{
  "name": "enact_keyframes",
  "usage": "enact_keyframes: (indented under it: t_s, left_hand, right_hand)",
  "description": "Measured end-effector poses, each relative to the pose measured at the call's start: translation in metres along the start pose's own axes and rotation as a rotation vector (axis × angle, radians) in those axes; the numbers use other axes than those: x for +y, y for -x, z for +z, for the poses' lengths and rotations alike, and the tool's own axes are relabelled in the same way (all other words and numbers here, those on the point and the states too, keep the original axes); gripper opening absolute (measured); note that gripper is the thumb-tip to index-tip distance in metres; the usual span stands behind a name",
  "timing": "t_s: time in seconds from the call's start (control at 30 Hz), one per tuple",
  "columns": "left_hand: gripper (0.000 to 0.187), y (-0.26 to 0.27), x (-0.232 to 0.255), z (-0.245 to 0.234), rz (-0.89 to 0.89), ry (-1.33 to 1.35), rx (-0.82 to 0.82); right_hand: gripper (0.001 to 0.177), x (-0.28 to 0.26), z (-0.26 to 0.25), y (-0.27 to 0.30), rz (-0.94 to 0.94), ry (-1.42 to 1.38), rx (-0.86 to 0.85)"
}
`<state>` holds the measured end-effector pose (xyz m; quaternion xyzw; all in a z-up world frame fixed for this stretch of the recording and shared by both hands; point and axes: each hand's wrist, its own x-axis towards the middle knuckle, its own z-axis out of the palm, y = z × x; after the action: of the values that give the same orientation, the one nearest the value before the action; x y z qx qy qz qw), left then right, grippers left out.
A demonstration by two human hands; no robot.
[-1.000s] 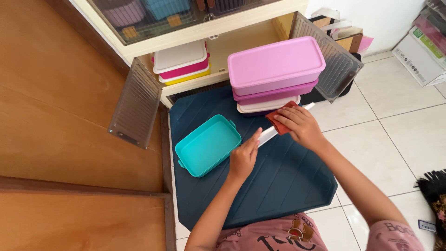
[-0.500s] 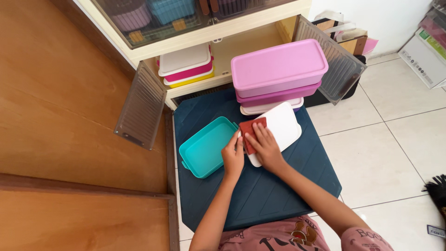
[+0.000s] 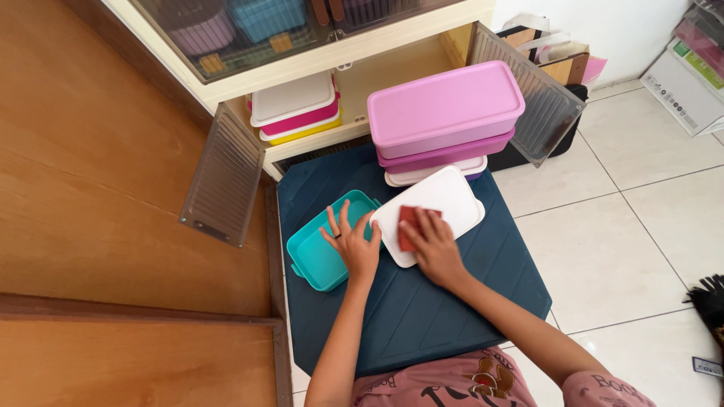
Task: The person wipes plastic food-storage containers and their lids one at a time with a red cloth on a small table, then stacks the cleaned containers and places the stacks into an open cabinet shelf.
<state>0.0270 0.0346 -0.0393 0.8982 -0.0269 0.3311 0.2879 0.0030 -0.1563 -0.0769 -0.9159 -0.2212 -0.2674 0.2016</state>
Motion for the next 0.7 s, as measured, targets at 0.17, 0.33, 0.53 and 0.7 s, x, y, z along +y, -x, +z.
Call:
enact_keyframes:
  t_s: [0.17, 0.33, 0.53, 0.7]
  left_hand:
    - [0.015, 0.004, -0.011, 0.012, -0.014, -0.015, -0.034]
    - [0.014, 0.007, -0.019, 0.023, -0.007, -0.031, -0.023]
    - [0.013, 0.010, -0.022, 0.028, -0.047, -0.054, -0.046]
    - [0.015, 0.009, -0.028, 0.031, -0.134, 0.001, -0.089]
  right_hand:
    - [0.069, -0.002, 0.021, -0.026, -0.087, -0.046, 0.044]
    - [0.071, 0.036, 0.026, -0.037, 0.150, -0.024, 0.053]
    - [0.068, 0.047, 0.014, 0.002, 0.373, 0.085, 0.056]
    - [0.078, -0.008, 0.007, 0.032, 0.218, -0.091, -0.172]
